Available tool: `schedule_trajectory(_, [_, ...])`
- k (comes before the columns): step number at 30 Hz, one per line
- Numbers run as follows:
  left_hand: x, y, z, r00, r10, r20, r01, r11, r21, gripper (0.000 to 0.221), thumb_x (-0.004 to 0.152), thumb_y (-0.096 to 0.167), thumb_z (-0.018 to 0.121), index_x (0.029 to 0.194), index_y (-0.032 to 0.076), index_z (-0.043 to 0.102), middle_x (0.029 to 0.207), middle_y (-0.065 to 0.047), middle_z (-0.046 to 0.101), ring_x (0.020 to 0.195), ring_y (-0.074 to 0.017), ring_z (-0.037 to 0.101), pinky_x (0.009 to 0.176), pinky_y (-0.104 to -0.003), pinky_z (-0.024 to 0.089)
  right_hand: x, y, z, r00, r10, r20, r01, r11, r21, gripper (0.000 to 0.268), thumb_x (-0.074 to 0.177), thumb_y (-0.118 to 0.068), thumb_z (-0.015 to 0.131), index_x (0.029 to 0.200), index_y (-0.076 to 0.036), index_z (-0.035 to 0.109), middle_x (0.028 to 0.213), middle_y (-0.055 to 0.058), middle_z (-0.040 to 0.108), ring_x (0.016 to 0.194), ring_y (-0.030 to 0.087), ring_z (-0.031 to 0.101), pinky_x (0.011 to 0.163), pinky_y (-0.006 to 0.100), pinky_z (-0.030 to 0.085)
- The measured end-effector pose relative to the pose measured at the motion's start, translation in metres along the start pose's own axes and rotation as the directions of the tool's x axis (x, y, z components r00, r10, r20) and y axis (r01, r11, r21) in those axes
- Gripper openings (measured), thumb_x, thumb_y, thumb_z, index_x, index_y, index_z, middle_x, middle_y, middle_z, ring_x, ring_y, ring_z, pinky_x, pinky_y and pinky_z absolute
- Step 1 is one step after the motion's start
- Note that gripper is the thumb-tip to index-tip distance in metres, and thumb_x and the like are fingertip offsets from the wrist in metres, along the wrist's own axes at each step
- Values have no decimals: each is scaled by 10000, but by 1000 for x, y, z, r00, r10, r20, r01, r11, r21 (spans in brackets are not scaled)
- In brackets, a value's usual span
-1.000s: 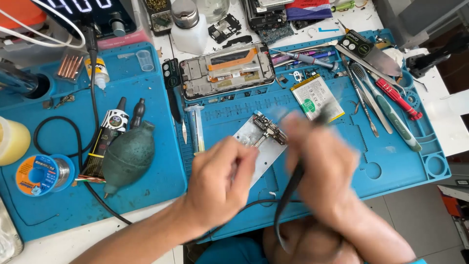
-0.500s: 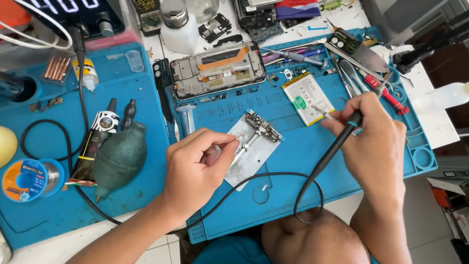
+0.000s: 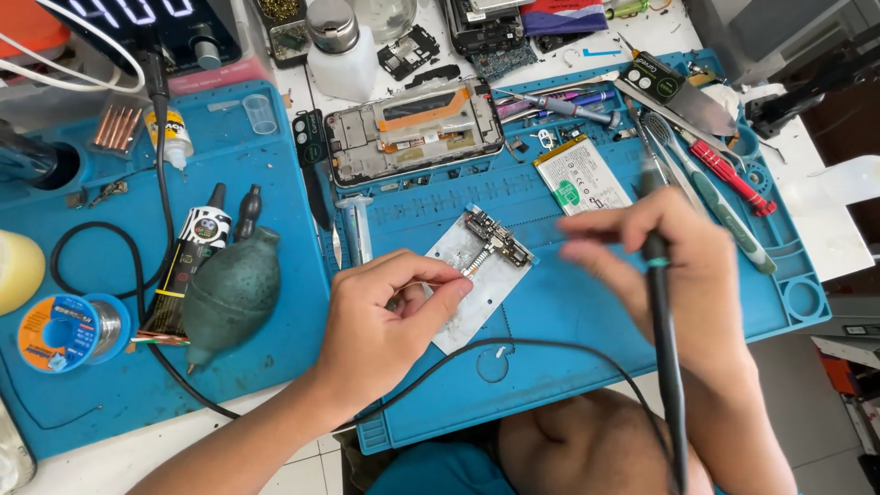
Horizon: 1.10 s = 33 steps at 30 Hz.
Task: Adjusting and soldering wires on a mobile phone circuit board using a soldering iron and an air blower.
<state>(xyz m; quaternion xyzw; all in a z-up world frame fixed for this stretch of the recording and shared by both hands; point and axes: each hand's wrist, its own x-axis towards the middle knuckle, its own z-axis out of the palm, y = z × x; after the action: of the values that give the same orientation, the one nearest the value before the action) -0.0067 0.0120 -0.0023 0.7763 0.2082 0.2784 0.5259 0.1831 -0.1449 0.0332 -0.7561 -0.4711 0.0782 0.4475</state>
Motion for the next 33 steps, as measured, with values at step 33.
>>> schedule_trajectory(33, [-5, 5, 0, 956, -232, 180, 268, 941, -205, 125, 931, 148, 716, 875, 56, 779, 679, -12, 723, 560, -64, 543, 514, -241, 439, 2, -1, 42, 967, 198, 158, -248, 606, 756, 422, 845, 135, 670, 950, -112, 345, 876, 224, 688, 710, 330, 748, 706, 359, 664])
